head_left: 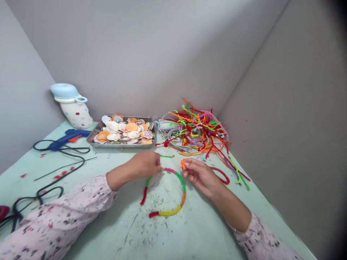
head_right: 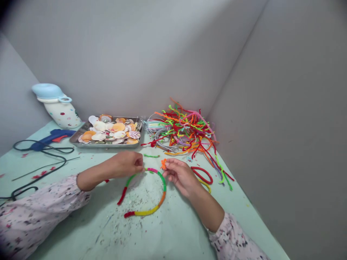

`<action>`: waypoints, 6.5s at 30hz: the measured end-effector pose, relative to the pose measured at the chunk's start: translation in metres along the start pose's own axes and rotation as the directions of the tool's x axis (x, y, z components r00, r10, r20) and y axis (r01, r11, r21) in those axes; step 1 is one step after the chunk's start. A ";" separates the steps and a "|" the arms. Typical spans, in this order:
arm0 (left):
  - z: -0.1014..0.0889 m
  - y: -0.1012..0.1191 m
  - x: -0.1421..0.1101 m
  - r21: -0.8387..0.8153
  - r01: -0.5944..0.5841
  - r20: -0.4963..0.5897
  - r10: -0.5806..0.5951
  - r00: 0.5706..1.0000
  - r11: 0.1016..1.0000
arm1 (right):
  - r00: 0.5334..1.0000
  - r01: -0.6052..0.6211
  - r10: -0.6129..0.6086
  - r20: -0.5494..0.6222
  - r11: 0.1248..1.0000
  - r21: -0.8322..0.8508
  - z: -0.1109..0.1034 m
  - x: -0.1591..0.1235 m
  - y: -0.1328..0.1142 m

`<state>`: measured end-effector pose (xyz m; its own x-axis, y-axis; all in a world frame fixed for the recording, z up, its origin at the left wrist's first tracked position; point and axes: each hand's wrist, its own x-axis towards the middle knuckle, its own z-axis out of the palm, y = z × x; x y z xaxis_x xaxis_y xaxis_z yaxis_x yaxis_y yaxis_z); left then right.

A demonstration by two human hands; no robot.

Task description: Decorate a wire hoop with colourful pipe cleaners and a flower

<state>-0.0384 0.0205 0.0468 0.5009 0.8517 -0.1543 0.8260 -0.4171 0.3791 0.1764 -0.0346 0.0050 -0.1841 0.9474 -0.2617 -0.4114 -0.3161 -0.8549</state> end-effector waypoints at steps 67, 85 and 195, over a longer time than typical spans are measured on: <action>0.022 0.049 -0.016 -0.773 -0.237 -0.260 0.046 0.964 0.589 | 0.952 0.075 -0.260 -0.160 0.707 -0.703 0.041 -0.032 -0.033; 0.028 0.039 -0.012 -0.846 -0.235 -0.230 0.069 0.971 0.479 | 0.970 0.114 -0.207 -0.128 0.851 -0.512 0.041 -0.033 -0.040; 0.033 0.057 -0.031 -0.692 -0.261 -0.317 0.041 0.948 0.673 | 0.884 0.138 -0.456 -0.100 0.461 -0.877 0.048 -0.031 -0.034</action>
<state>0.0016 -0.0395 0.0432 0.4269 0.8903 0.1588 0.2458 -0.2832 0.9270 0.1533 -0.0552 0.0634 0.1140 0.9870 0.1133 0.5674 0.0289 -0.8229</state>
